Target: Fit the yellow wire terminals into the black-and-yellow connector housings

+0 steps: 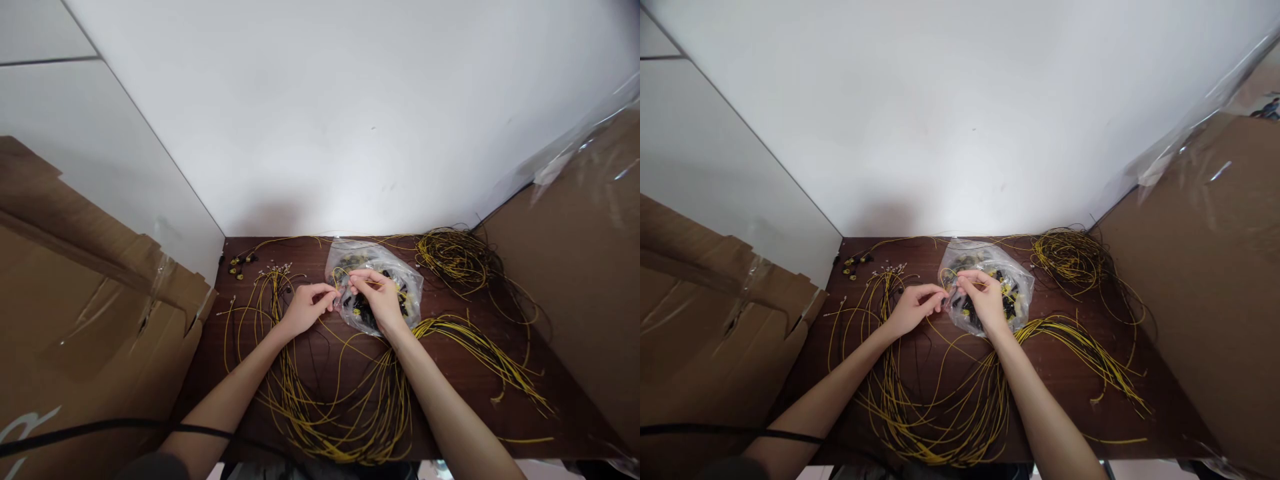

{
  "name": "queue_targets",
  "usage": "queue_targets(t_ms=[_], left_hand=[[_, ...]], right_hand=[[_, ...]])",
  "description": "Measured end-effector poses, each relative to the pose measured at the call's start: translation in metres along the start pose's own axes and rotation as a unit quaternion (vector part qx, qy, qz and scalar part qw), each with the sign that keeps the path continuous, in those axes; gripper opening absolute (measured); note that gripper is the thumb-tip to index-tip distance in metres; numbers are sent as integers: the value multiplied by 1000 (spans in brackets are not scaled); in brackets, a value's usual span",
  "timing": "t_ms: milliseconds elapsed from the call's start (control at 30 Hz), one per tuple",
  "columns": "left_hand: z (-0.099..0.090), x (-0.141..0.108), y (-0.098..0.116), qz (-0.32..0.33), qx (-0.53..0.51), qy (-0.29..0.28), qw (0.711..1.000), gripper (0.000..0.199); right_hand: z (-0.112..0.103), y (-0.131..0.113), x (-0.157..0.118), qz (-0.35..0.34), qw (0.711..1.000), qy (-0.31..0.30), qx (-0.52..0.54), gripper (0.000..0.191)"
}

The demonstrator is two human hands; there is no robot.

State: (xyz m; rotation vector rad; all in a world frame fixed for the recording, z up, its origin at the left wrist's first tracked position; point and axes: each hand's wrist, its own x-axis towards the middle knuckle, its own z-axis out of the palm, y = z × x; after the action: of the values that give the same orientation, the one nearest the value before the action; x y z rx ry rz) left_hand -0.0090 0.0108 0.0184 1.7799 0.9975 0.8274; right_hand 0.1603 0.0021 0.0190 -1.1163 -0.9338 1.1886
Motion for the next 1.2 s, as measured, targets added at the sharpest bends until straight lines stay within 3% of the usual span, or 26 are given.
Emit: queue_targets(t_ms=[367,733,1033,1200], left_hand=[[0,0,0,0,0,-2,1000,27],[0,0,2,1,8,0,1000,26],[-1,0,1,-4,-3,-7,1000,26],[-1,-1,1,2,2,-7,1000,27]], right_hand=[[3,-3,-3,8,999,-25,-24,32],[2,0,-3,5,999,-24,-45,24],[5,0,-3,0,1000,-28,0,48],[5,1,-6,-38,989,-98,-107,24]])
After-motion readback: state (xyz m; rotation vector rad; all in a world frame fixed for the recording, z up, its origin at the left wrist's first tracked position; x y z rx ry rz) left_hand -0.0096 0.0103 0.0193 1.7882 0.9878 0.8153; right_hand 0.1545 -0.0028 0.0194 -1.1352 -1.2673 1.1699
